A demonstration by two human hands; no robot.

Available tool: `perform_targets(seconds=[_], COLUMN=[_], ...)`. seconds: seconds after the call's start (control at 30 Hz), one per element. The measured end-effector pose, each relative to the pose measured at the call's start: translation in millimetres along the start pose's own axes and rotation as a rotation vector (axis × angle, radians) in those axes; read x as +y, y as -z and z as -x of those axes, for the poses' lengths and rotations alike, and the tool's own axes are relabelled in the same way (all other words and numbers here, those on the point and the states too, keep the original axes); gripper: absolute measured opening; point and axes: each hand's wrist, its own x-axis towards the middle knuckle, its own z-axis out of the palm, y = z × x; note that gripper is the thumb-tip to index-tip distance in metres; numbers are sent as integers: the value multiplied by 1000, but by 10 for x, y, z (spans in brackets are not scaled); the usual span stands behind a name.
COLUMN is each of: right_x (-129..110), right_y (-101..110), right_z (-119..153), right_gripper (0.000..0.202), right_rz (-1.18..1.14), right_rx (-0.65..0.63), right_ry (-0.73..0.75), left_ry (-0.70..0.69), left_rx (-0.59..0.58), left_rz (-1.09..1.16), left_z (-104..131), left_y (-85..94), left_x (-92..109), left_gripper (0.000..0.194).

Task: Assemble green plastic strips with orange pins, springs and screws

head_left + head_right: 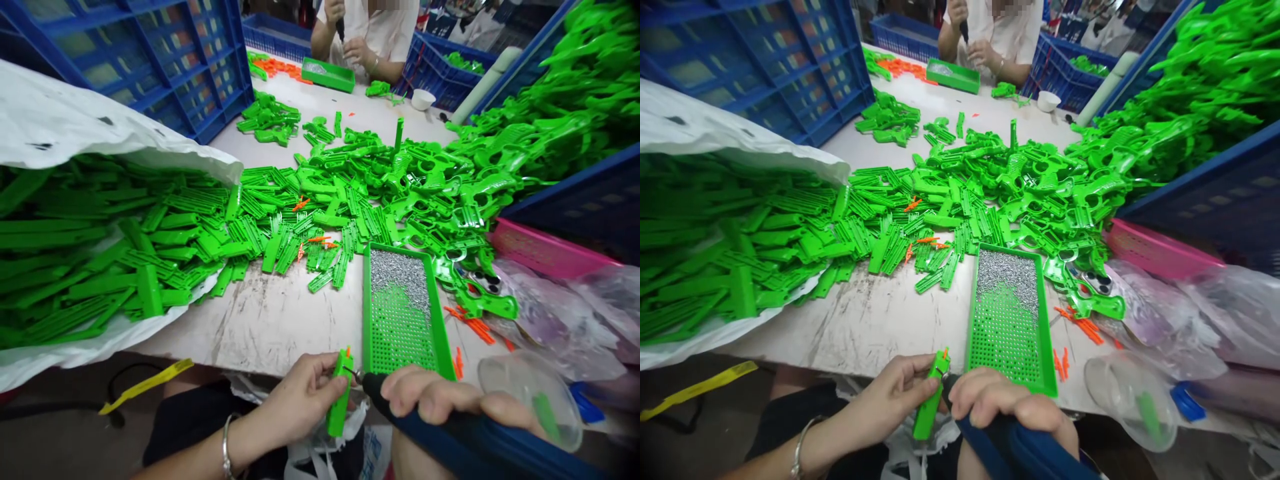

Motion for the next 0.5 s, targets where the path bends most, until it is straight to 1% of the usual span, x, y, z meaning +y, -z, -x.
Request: perform_targets(seconds=[0.03, 0.1, 0.13, 0.2, 0.23, 0.27, 0.33, 0.43, 0.5], right_x=[13, 9, -11, -77, -114, -143, -152, -1, 169], right_y=[-47, -98, -103, -89, -78, -68, -54, -36, -16], right_z=[5, -2, -12, -40, -55, -72, -115, -226, -321], right_gripper=[22, 23, 25, 27, 27, 25, 21, 22, 43], right_rz=[-65, -145, -143, -103, -95, -86, -48, 64, 104], right_rx=[18, -30, -71, -182, -201, -186, -58, 253, 380], right_ry=[64, 144, 151, 121, 133, 161, 226, 293, 345], left_ry=[-7, -22, -21, -8, 7, 26, 67, 120, 134], left_rx=[10, 23, 23, 16, 11, 9, 23, 79, 88], left_rz=[-26, -80, -100, -124, -122, -111, -59, 128, 263], left_z=[3, 10, 13, 14, 10, 4, -12, -28, -26], left_y=[-4, -8, -6, 7, 18, 30, 55, 84, 92], left_x=[-7, -19, -22, -23, -21, -17, -5, 24, 42], left_gripper=[25, 24, 24, 22, 21, 21, 21, 19, 19])
